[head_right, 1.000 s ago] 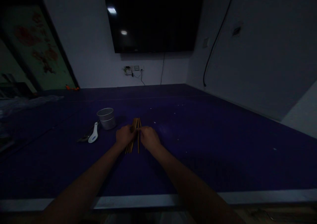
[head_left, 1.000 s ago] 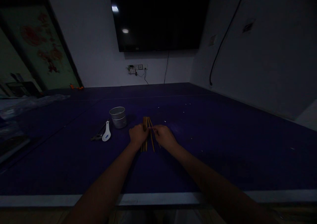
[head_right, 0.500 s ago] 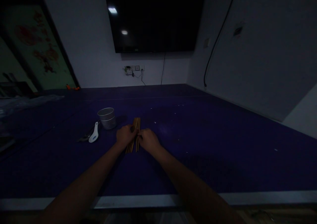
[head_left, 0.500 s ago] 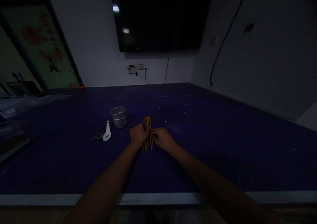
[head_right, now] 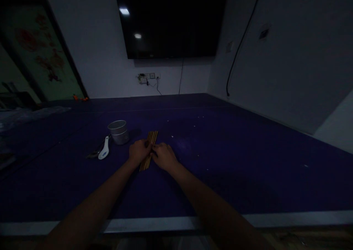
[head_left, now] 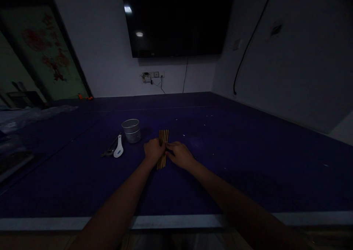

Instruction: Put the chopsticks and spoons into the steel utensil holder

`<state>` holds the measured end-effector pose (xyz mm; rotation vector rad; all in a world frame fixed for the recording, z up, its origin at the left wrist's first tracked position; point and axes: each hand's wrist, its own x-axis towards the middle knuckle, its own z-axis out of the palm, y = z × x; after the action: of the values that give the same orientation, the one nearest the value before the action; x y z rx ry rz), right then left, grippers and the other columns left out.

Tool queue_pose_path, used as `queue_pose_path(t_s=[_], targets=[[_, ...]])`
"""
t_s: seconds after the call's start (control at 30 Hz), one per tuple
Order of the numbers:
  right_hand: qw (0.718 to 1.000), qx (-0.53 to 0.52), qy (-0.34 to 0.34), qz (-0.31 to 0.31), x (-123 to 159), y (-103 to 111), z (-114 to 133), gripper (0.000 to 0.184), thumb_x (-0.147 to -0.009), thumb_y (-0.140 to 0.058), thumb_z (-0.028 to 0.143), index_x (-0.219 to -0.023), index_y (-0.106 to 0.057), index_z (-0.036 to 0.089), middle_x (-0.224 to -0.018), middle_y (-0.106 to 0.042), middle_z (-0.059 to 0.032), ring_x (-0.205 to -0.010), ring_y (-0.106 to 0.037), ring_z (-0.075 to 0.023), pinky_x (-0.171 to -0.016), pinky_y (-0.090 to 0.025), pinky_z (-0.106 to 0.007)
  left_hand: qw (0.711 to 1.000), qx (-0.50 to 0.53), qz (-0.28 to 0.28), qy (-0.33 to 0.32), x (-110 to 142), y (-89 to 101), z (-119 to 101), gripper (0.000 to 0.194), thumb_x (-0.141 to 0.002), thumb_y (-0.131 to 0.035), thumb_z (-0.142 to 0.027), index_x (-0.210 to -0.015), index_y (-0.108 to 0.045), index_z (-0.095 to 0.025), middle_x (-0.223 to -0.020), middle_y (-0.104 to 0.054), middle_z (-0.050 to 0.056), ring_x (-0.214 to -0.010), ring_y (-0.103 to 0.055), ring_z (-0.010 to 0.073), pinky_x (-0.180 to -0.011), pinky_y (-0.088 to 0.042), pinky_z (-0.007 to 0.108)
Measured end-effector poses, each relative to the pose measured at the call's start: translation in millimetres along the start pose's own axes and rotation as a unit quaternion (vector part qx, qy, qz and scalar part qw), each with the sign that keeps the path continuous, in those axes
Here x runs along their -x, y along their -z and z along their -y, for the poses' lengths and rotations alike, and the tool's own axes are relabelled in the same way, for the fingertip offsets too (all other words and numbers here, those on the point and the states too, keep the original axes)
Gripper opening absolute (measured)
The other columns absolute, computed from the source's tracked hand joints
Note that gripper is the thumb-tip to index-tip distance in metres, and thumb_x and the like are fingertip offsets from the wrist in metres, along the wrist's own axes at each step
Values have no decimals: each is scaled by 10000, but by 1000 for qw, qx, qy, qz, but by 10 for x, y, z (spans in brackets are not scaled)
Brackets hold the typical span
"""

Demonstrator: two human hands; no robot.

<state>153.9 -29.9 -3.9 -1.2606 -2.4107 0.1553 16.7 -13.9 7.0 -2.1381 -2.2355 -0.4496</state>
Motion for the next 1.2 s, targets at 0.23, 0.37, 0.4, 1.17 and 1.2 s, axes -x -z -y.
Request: queue_pose_path(t_s=[0.23, 0.37, 0.4, 1.17, 1.2], targets=[[1000, -7, -17, 2, 1, -55, -9, 450, -866, -469, 293, -1302, -479, 179, -1303, -534, -100, -1245, -413, -257, -1007, -326, -424, 1000, 11, 4, -4, 5, 13, 4, 402, -832, -405, -470, -998, -653, -200, -976, -695, 94, -936, -644, 235, -753, -458, 293], [1000, -10, -17, 16, 5, -81, -19, 487, -871, -449, 295, -1339, -437, 160, -1350, -491, -109, -1300, -348, -273, -1041, -290, -460, 1000, 16, 7, -1, 3, 11, 5, 387, -821, -422, -464, -989, -654, -204, -980, -696, 92, -941, -644, 236, -756, -457, 288], [1000, -11, -17, 16, 6, -83, -19, 488, -872, -445, 294, -1342, -434, 161, -1358, -483, -109, -1308, -336, -276, -1046, -282, -472, 1000, 16, 8, 0, 1, 10, 5, 390, -822, -419, -463, -985, -654, -199, -973, -697, 95, -940, -644, 238, -756, -457, 288], [1000, -16, -10, 19, 21, -76, -18, 477, -885, -408, 280, -1348, -432, 169, -1405, -423, -114, -1328, -306, -285, -1048, -274, -518, 1000, 12, 1, 3, -23, -8, 5, 381, -855, -392, -397, -1013, -668, -187, -978, -698, 112, -929, -654, 243, -768, -482, 313], [1000, -17, -9, 18, 20, -81, -22, 475, -884, -410, 278, -1345, -437, 170, -1402, -427, -114, -1328, -305, -285, -1048, -275, -516, 1000, 13, 1, 6, -23, -10, 4, 382, -856, -392, -398, -1021, -666, -189, -982, -698, 111, -928, -654, 242, -766, -483, 312]])
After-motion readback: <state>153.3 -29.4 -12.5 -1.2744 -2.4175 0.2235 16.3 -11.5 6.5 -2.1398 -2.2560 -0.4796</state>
